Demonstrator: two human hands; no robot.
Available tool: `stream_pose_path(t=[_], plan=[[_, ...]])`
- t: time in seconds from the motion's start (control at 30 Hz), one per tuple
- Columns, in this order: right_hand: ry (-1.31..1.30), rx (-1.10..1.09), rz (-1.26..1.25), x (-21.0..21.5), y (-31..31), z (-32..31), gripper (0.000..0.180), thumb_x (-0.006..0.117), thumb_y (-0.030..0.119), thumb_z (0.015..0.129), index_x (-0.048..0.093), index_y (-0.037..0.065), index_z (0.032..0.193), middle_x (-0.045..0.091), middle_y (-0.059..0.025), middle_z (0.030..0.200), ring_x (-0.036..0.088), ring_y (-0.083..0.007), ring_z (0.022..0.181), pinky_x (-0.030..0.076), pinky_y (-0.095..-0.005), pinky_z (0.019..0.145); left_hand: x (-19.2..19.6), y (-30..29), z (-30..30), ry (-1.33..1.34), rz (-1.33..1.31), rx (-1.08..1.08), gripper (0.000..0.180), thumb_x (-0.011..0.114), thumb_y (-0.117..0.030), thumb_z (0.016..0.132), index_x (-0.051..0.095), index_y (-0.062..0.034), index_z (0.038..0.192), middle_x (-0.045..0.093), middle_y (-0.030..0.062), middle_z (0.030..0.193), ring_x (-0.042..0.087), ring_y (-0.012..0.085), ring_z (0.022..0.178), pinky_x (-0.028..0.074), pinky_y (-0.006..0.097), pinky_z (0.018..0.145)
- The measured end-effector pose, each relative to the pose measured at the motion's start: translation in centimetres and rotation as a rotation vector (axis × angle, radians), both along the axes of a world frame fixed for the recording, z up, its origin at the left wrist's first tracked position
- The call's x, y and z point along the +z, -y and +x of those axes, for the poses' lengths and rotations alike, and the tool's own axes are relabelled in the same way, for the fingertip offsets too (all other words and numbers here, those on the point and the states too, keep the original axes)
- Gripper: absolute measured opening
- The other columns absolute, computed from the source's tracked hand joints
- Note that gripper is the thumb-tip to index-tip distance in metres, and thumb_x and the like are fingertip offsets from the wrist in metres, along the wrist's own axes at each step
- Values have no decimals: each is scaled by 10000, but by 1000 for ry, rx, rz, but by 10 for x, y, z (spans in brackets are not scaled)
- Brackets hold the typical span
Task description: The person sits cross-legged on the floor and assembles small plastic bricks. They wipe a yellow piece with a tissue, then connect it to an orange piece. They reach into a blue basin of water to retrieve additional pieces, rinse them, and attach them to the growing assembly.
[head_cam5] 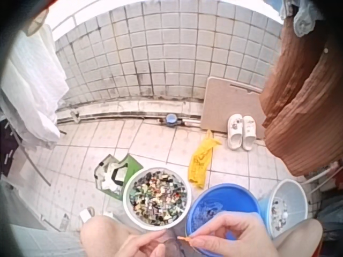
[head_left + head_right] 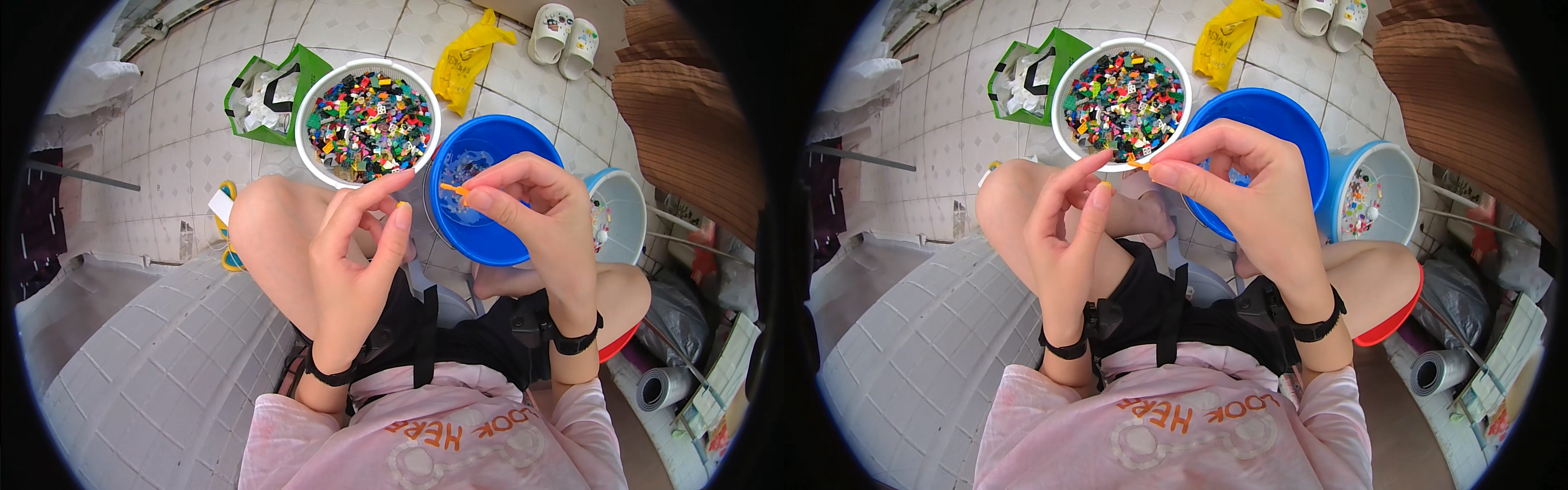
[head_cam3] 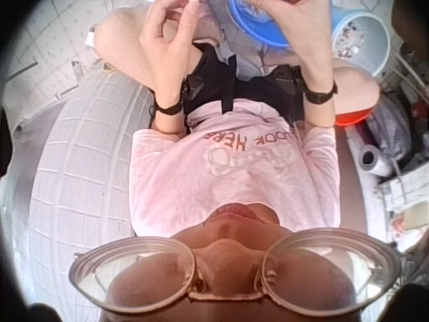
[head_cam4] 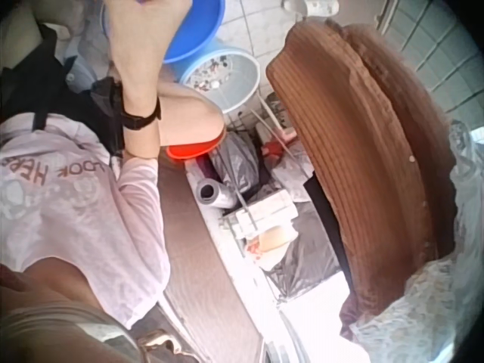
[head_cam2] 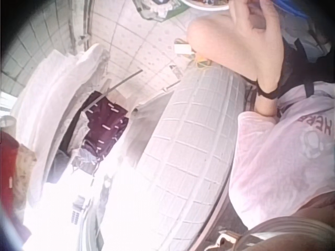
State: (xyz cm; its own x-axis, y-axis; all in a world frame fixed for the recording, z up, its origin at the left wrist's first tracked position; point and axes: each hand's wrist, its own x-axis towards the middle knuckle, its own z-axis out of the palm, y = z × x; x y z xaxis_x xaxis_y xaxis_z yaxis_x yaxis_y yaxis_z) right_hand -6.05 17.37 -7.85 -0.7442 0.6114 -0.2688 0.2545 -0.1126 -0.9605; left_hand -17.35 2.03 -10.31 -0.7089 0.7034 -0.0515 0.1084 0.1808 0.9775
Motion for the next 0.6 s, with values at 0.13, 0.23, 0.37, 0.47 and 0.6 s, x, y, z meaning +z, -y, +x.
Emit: stream_pose_path(t=[0.13, 0.23, 0.37, 0.47, 0.6], plan=[[-35, -7, -100, -1, -2, -3, 112, 706, 59, 844, 667, -2, 929, 696, -79, 894, 658, -111, 840, 515, -231, 776, -1, 1, -1, 82, 13, 14, 270, 644, -25, 871, 649, -40, 1141, 572, 23, 893, 509, 55, 658, 420, 190, 607], [-95, -45, -202, -12, -4, -11, 126, 700, 98, 857, 668, 8, 939, 696, -73, 892, 653, -108, 848, 508, -233, 779, -2, 2, -3, 92, 29, -3, 264, 646, -27, 872, 646, -37, 1136, 569, 18, 893, 505, 49, 657, 424, 188, 600], [-90, -22, -187, -45, -11, -37, 160, 702, 148, 863, 672, 23, 959, 695, -58, 911, 638, -92, 870, 481, -211, 768, -3, 3, -5, 163, 28, 16, 257, 647, -31, 873, 643, -32, 1131, 571, 10, 890, 498, 43, 660, 430, 187, 600], [-66, 41, -177, -75, -17, -60, 284, 711, 220, 862, 663, 17, 1055, 680, -31, 960, 584, -67, 803, 441, -196, 696, -4, 4, -6, 193, 7, 30, 243, 647, -30, 874, 643, -24, 1117, 578, 3, 876, 494, 36, 669, 432, 187, 601], [73, 142, -126, -113, -27, -72, 362, 673, 284, 888, 648, 24, 1138, 667, -25, 989, 505, -65, 724, 425, -208, 653, -7, 7, -6, 188, 3, 48, 224, 652, -35, 873, 646, -15, 1096, 606, 5, 869, 498, 38, 686, 434, 192, 644]])
